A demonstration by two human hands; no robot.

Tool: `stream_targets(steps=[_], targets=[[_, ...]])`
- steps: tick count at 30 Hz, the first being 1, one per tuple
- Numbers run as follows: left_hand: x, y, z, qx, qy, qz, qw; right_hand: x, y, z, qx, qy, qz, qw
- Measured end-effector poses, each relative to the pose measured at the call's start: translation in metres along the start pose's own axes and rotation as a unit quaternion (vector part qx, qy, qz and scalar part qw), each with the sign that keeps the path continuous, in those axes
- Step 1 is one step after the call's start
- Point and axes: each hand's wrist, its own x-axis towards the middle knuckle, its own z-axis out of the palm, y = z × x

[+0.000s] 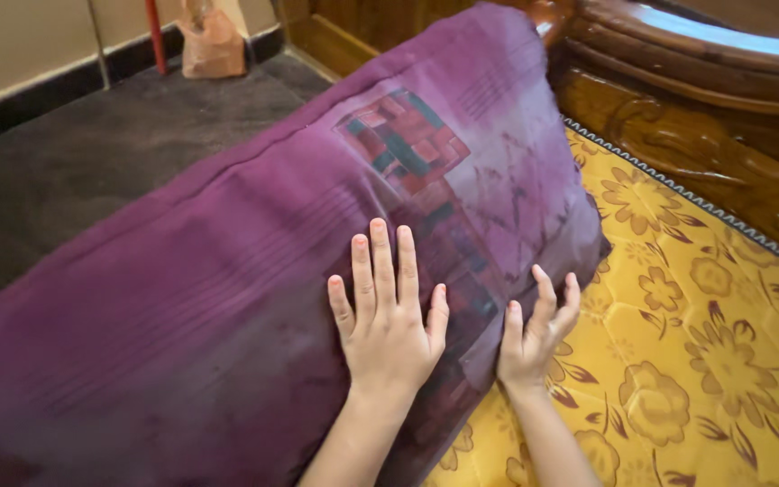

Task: The person fluffs a green checkered pillow by hand, then places it on a wooden stool. The person then picks up a purple pillow, fluffs it by hand, and places it on the bed.

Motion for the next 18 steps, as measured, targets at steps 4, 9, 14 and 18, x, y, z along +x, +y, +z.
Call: stream_targets(steps=[4, 9, 14, 18], targets=[[0.003, -0.002, -0.003, -0.015, 0.007, 0.003, 1.000, -0.005, 0.001, 0.002, -0.035, 0.012, 0.000, 0.999], [-0.005, -0.002, -0.009, -0.027, 0.001, 0.011, 1.000, -0.015, -0.005, -0.001, -0.075, 0.010, 0.025, 0.997], [-0.007, -0.001, -0.006, -0.032, -0.003, 0.011, 0.999, -0.015, -0.004, 0.004, -0.115, 0.012, 0.014, 0.993], [-0.005, -0.002, -0.003, -0.025, -0.003, 0.010, 1.000, -0.014, -0.003, 0.006, -0.118, 0.009, 0.014, 0.993]])
